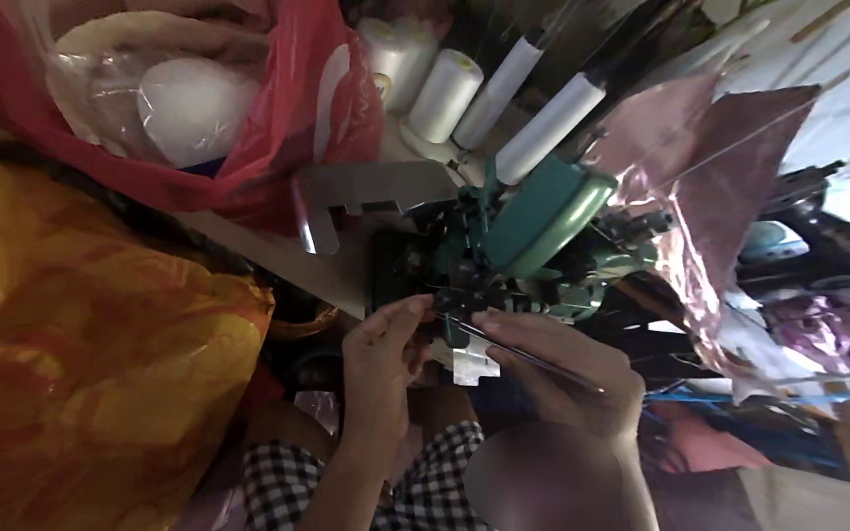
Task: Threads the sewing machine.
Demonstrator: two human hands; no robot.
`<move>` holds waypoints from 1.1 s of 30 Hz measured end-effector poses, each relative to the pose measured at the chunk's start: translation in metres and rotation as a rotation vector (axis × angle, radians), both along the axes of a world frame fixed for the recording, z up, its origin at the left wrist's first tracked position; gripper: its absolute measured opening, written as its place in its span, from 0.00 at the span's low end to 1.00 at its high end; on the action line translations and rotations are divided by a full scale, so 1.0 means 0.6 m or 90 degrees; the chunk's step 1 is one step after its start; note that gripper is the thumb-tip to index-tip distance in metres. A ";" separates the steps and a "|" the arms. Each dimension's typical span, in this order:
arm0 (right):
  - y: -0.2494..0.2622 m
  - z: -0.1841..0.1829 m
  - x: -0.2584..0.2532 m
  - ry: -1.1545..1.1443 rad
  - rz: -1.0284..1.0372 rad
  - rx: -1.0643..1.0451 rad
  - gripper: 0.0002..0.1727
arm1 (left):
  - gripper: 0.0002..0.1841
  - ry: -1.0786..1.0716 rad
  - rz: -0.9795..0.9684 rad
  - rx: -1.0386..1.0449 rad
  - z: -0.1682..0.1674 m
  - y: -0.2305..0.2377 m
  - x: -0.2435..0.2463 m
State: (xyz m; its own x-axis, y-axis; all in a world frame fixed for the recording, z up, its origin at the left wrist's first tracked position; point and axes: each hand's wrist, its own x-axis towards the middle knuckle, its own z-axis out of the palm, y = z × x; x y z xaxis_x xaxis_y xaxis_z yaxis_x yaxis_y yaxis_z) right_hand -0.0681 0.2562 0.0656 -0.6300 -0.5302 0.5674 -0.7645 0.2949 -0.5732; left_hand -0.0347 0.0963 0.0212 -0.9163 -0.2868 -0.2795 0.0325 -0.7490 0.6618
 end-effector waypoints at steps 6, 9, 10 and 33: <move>-0.004 -0.004 -0.006 -0.004 0.006 0.003 0.11 | 0.13 -0.006 0.000 0.013 0.000 -0.001 -0.001; -0.006 -0.003 -0.007 -0.002 0.005 0.012 0.11 | 0.14 -0.001 -0.004 0.011 -0.002 -0.002 0.000; -0.007 -0.003 -0.007 0.000 0.002 0.014 0.10 | 0.13 0.001 -0.004 0.012 -0.002 -0.002 0.000; -0.024 -0.025 0.019 0.168 -0.257 0.010 0.06 | 0.13 0.144 0.204 -0.774 -0.108 -0.075 -0.102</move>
